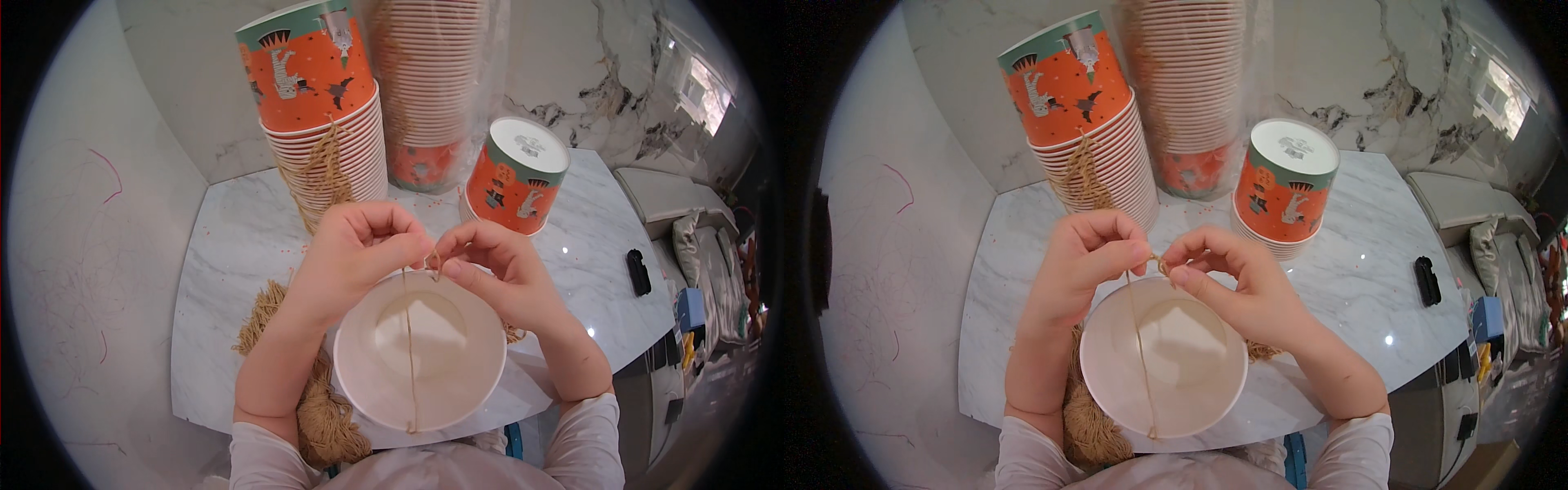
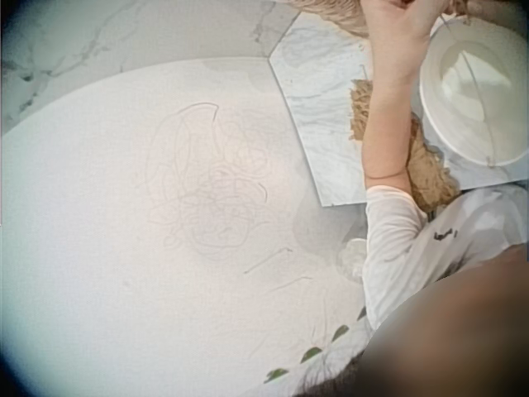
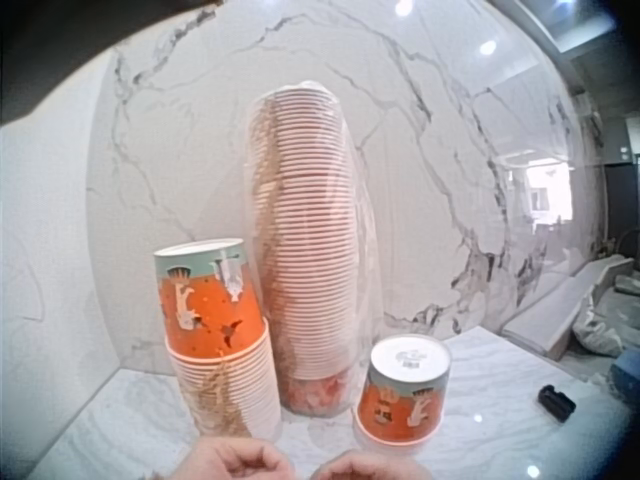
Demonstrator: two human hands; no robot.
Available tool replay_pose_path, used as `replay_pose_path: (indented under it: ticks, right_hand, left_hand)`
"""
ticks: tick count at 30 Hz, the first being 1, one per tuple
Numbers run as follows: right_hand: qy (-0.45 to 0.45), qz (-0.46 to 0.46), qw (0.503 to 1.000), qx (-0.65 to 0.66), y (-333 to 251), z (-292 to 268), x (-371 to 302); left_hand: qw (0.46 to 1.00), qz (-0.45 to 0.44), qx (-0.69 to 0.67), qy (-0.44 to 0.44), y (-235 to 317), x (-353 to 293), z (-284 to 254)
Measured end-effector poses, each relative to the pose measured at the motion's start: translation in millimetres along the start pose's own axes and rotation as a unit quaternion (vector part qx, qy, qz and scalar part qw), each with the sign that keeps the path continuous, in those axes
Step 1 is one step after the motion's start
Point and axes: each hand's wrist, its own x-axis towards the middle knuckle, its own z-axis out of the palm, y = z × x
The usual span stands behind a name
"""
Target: Threading string through holes in paper cups.
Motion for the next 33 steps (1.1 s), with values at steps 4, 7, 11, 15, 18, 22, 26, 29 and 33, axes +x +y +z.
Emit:
replay_pose_path:
  ticks: [4, 7, 11, 15, 18, 22, 26, 29, 33]
  right_hand:
    - [0.007, -0.028, 1.0, -0.006, -1, 1, 0]
    - [0.005, -0.013, 1.0, 0.0, 2, 1, 3]
    - [0.005, -0.019, 0.998, 0.052, 10, -4, 7]
    - [0.01, -0.002, 0.999, 0.049, 13, -5, 9]
    - [0.013, -0.013, 1.0, 0.006, 15, -8, 10]
    - [0.012, -0.106, 0.989, -0.101, 22, -10, 14]
    - [0.014, -0.107, 0.989, -0.097, 24, -11, 18]
    - [0.008, -0.107, 0.99, -0.089, 27, -14, 19]
    - [-0.006, -0.076, 0.995, -0.066, 31, -15, 21]
  left_hand:
    - [1.0, -0.005, 0.007, 0.005, 1, 4, 1]
    - [1.0, -0.018, 0.002, -0.001, -6, 9, 1]
    - [0.999, -0.035, 0.002, -0.015, -9, 12, 3]
    - [0.998, -0.043, 0.002, -0.035, -14, 13, 0]
    - [0.998, -0.057, -0.019, -0.03, -15, 14, 1]
    - [0.998, -0.037, -0.038, -0.029, -19, 16, -1]
    - [0.998, -0.012, -0.057, -0.013, -22, 17, 0]
    - [0.998, 0.001, -0.062, -0.015, -24, 18, -1]
    - [0.997, 0.015, -0.075, 0.0, -21, 16, 0]
